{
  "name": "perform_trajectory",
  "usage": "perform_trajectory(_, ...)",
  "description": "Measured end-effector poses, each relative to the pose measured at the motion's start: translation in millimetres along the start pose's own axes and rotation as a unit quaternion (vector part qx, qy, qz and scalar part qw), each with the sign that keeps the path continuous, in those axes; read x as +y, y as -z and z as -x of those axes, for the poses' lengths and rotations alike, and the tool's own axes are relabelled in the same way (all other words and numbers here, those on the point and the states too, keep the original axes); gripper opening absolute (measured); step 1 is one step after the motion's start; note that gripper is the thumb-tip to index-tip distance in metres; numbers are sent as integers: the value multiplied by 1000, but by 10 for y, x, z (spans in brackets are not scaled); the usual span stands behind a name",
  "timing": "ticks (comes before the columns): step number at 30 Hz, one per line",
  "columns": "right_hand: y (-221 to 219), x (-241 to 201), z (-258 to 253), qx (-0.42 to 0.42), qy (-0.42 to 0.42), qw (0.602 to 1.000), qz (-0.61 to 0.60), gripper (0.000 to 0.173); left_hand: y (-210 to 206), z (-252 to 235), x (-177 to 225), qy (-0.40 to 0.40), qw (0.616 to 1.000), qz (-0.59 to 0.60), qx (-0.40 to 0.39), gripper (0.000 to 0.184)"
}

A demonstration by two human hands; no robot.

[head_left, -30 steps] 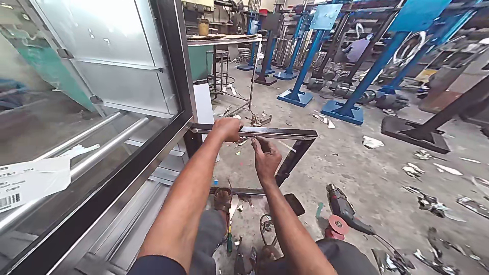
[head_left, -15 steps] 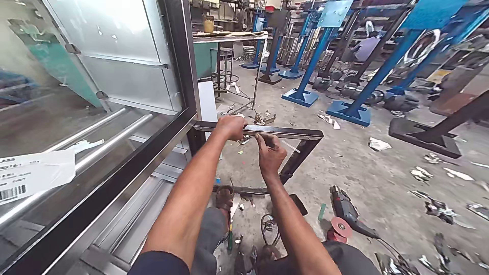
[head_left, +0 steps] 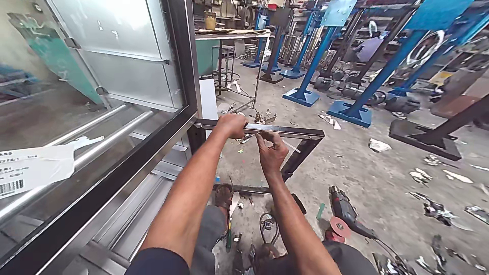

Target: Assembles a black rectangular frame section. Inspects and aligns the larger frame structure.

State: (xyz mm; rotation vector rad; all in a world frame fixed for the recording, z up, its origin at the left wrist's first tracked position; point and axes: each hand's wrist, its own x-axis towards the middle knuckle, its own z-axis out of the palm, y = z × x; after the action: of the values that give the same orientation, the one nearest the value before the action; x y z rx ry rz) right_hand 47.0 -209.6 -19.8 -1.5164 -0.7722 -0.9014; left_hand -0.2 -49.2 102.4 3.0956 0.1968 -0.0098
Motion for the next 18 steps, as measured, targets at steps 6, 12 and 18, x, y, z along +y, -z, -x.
perform_trajectory(6,-2,-14,-1,-4,7,1000,9,13,12,14,3,-3,1000,1,-3,34)
perform_trajectory(12,7,36,13,-21,30,999,30,10,18,17,8,-1,1000,2,-4,34)
perform_trajectory(18,-29,50,13,-6,47,998,43,11,14,11,14,6,1000,-7,4,35)
